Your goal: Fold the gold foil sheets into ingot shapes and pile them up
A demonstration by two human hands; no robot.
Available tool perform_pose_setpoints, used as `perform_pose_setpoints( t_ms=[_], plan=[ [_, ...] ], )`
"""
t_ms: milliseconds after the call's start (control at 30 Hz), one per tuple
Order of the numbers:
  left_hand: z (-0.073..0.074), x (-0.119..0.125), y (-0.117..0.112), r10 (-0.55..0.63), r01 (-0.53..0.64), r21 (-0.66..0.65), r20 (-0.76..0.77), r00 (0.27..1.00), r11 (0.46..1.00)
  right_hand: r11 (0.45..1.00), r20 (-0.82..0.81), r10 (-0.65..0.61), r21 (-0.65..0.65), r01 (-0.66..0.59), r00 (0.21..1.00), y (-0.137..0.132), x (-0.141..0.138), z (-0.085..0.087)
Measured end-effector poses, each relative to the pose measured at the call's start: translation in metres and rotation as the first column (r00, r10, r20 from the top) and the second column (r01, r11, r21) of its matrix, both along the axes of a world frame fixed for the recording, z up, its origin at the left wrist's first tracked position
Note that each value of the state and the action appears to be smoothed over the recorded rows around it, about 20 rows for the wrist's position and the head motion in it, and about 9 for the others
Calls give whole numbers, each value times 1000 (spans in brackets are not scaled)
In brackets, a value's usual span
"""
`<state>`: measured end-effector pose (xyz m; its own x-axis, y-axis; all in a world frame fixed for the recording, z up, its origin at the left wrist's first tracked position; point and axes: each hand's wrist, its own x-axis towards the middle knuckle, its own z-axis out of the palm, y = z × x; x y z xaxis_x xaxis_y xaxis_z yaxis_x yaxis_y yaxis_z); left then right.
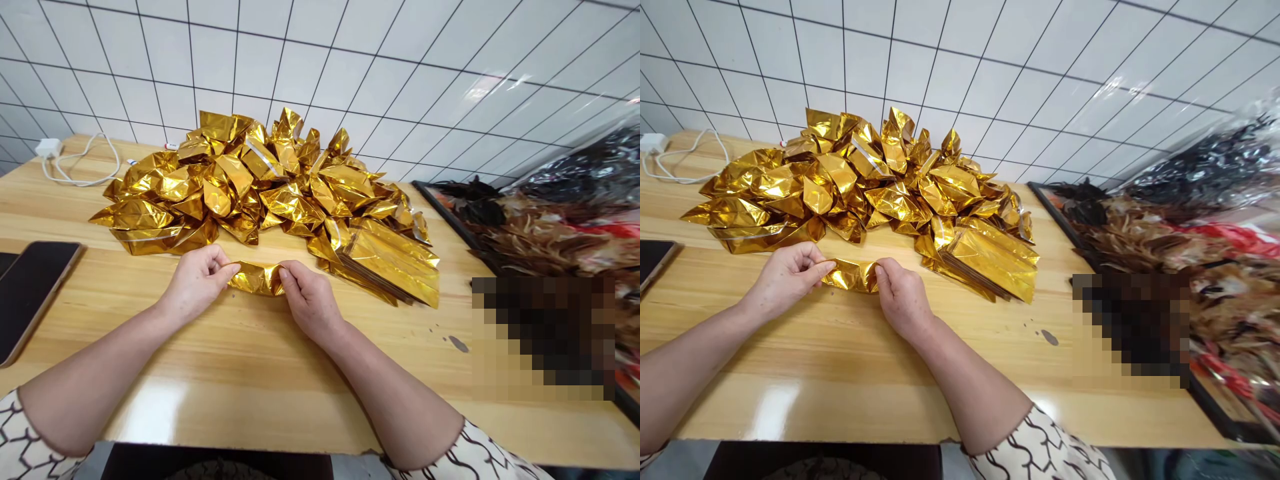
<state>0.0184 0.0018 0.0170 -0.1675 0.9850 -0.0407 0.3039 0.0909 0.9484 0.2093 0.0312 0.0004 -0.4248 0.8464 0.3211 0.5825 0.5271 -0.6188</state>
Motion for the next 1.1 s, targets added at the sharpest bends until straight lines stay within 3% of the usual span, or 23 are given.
perform_pose_setpoints(
  t_ms=[433,1100],
  plan=[
    [-12,-5,2,-121,143,157,-144,982,977,998,-1,6,67,-6,1000,4,3,0],
    [-11,-6,0,-54,60,123,-56,997,991,1000,7,17,23,-17,1000,-2,0,0]
  ],
)
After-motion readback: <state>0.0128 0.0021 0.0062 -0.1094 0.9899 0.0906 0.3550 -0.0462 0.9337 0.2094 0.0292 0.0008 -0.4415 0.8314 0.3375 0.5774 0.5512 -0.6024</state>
